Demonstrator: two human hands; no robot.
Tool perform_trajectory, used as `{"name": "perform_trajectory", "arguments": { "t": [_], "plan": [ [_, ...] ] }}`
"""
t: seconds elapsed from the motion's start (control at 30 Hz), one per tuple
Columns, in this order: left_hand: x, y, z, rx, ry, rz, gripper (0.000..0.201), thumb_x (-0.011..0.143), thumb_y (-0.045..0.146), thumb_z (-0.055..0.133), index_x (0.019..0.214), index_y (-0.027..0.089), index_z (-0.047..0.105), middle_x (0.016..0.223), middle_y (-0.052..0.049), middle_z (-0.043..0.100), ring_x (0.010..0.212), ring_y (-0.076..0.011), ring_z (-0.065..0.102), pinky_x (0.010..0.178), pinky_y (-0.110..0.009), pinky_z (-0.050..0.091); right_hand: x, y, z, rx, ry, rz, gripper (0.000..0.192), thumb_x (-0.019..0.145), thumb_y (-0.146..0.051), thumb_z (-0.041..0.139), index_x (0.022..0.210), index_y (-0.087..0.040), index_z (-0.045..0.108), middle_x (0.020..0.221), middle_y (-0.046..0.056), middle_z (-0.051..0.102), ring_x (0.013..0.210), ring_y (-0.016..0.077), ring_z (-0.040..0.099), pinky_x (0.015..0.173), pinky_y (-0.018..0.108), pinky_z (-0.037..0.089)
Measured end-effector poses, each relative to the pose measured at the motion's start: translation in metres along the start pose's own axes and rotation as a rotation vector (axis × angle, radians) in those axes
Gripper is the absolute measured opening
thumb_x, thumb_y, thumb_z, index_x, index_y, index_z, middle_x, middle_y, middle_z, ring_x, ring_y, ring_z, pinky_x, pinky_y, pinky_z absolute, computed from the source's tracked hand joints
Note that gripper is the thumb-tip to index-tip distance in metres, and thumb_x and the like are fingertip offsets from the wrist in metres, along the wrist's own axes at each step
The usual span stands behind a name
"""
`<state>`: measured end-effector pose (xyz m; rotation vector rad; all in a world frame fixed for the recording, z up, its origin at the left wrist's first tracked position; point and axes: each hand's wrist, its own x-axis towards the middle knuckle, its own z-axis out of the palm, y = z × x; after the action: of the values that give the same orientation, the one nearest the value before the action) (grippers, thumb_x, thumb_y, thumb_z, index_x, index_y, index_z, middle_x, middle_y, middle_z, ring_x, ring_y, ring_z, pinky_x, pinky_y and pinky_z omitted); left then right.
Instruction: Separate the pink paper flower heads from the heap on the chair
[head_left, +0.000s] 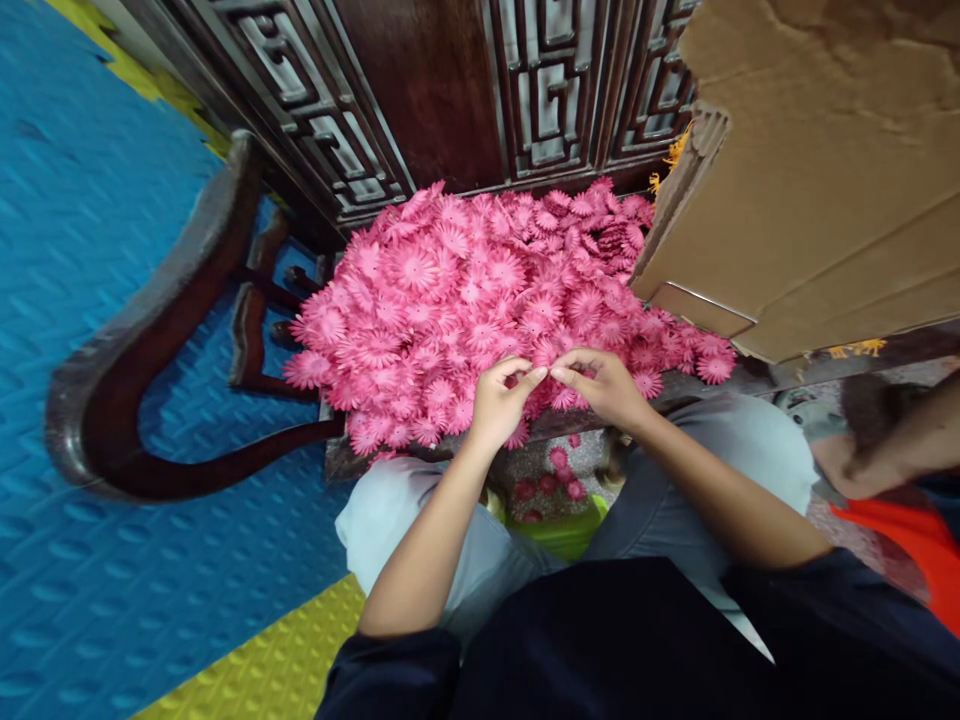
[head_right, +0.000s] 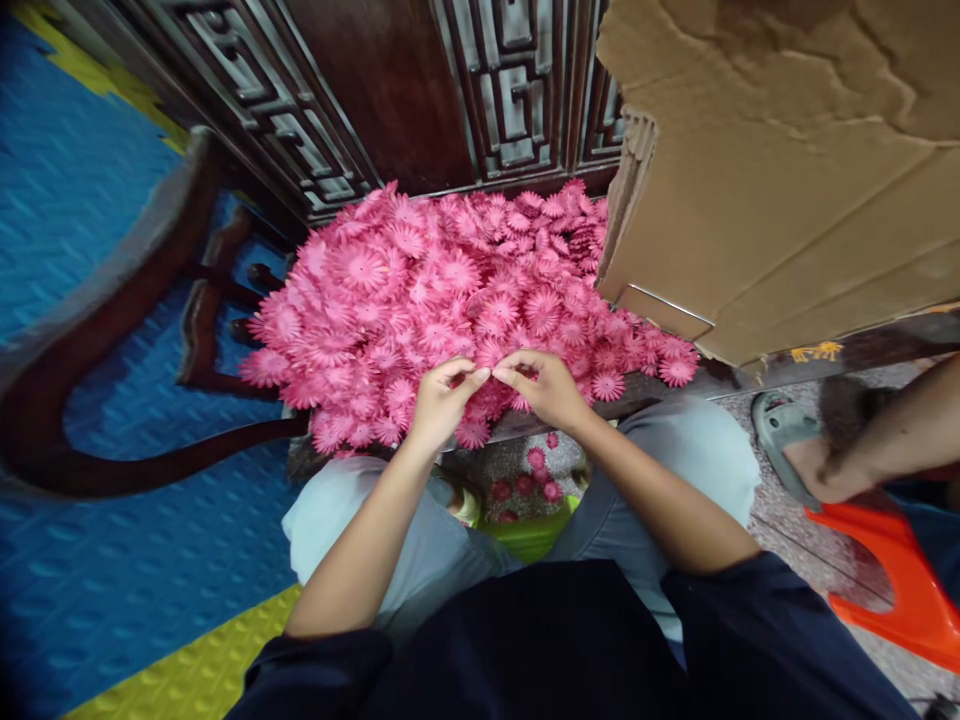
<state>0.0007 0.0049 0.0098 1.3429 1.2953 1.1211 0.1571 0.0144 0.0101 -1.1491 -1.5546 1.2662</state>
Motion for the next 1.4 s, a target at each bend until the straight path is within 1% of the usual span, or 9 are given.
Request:
{"name": "perform_trajectory", "arguments": {
  "t": [0.2, 0.47, 0.63, 0.77, 0.83, 0.97, 1.17, 1.3, 1.4],
  "plan": [
    [0.0014, 0.0002, -0.0016, -0.043, -0.061, -0.032, 0.017, 0.074, 0.028, 0.060, 0.063, 0.015, 0.056, 0.061, 0.003, 0.051, 0.061, -0.0094, 0.044, 0.063, -0.021, 0.036, -0.0002, 0.0053, 0.0029, 0.173, -0.010, 0.101, 0.020, 0.071, -0.039, 0.063, 0.071, -0.019, 0.063, 0.068, -0.001, 0.060, 0.066, 0.0116, 0.051, 0.067, 0.026, 0.040],
    [0.0009, 0.0007, 0.0005, -0.002, -0.073, -0.042, 0.018, 0.076, 0.030, 0.057, 0.065, 0.015, 0.058, 0.067, 0.001, 0.058, 0.066, -0.0110, 0.050, 0.069, -0.022, 0.040, -0.0018, -0.0008, 0.0051, 0.359, 0.024, 0.217, 0.027, 0.067, -0.044, 0.066, 0.065, -0.018, 0.060, 0.059, -0.003, 0.050, 0.057, 0.0087, 0.042, 0.060, 0.024, 0.034],
    [0.0002, -0.0011, -0.0005, -0.030, -0.097, -0.066, 0.018, 0.076, 0.033, 0.058, 0.071, 0.015, 0.062, 0.073, -0.001, 0.063, 0.072, -0.0126, 0.055, 0.074, -0.024, 0.042, -0.0021, 0.0007, 0.0048, 0.519, -0.003, 0.281, 0.025, 0.067, -0.042, 0.067, 0.064, -0.018, 0.060, 0.057, -0.003, 0.050, 0.056, 0.0085, 0.042, 0.060, 0.025, 0.032],
    [0.0005, -0.0041, -0.0007, -0.044, -0.116, -0.071, 0.018, 0.075, 0.032, 0.059, 0.078, 0.016, 0.065, 0.083, -0.003, 0.067, 0.079, -0.0145, 0.059, 0.079, -0.026, 0.043, -0.0009, 0.0002, 0.0053, 0.664, 0.030, 0.392, 0.025, 0.062, -0.040, 0.072, 0.063, -0.018, 0.060, 0.061, -0.003, 0.052, 0.058, 0.0086, 0.043, 0.060, 0.025, 0.033],
    [0.0004, -0.0047, -0.0004, -0.033, -0.123, -0.056, 0.017, 0.076, 0.031, 0.057, 0.080, 0.016, 0.064, 0.084, -0.003, 0.067, 0.081, -0.0145, 0.059, 0.079, -0.026, 0.043, -0.0002, -0.0002, 0.0061, 0.718, 0.054, 0.432, 0.026, 0.058, -0.039, 0.074, 0.064, -0.018, 0.060, 0.062, -0.003, 0.052, 0.059, 0.0086, 0.044, 0.060, 0.025, 0.034],
    [-0.0005, -0.0032, 0.0011, -0.001, -0.119, -0.040, 0.015, 0.079, 0.029, 0.052, 0.078, 0.016, 0.060, 0.080, -0.002, 0.063, 0.077, -0.0134, 0.056, 0.076, -0.025, 0.041, -0.0004, 0.0006, 0.0081, 0.725, 0.062, 0.437, 0.027, 0.057, -0.039, 0.075, 0.065, -0.018, 0.059, 0.063, -0.003, 0.051, 0.060, 0.0086, 0.044, 0.061, 0.025, 0.035],
    [0.0006, -0.0025, 0.0020, 0.048, -0.001, -0.014, 0.007, 0.075, 0.019, 0.048, 0.069, 0.017, 0.051, 0.066, 0.002, 0.050, 0.066, -0.0104, 0.047, 0.067, -0.022, 0.037, -0.0021, 0.0030, 0.0093, 0.610, 0.028, 0.434, 0.036, 0.056, -0.049, 0.073, 0.059, -0.018, 0.054, 0.058, -0.004, 0.048, 0.057, 0.0084, 0.041, 0.058, 0.024, 0.033],
    [0.0029, -0.0011, -0.0028, 0.054, 0.162, 0.004, 0.012, 0.075, 0.018, 0.045, 0.063, 0.019, 0.041, 0.060, 0.004, 0.037, 0.058, -0.0094, 0.038, 0.059, -0.022, 0.032, -0.0021, 0.0025, 0.0072, 0.614, 0.112, 0.415, 0.040, 0.053, -0.051, 0.074, 0.058, -0.020, 0.049, 0.055, -0.004, 0.043, 0.056, 0.0088, 0.041, 0.056, 0.025, 0.033],
    [0.0041, 0.0014, -0.0071, 0.090, 0.232, 0.028, 0.013, 0.074, 0.018, 0.046, 0.062, 0.019, 0.039, 0.060, 0.004, 0.036, 0.058, -0.0096, 0.037, 0.058, -0.022, 0.032, -0.0018, 0.0017, 0.0060, 0.600, 0.132, 0.387, 0.040, 0.053, -0.050, 0.074, 0.057, -0.020, 0.047, 0.055, -0.004, 0.041, 0.055, 0.0094, 0.041, 0.056, 0.025, 0.034]
  ]
}}
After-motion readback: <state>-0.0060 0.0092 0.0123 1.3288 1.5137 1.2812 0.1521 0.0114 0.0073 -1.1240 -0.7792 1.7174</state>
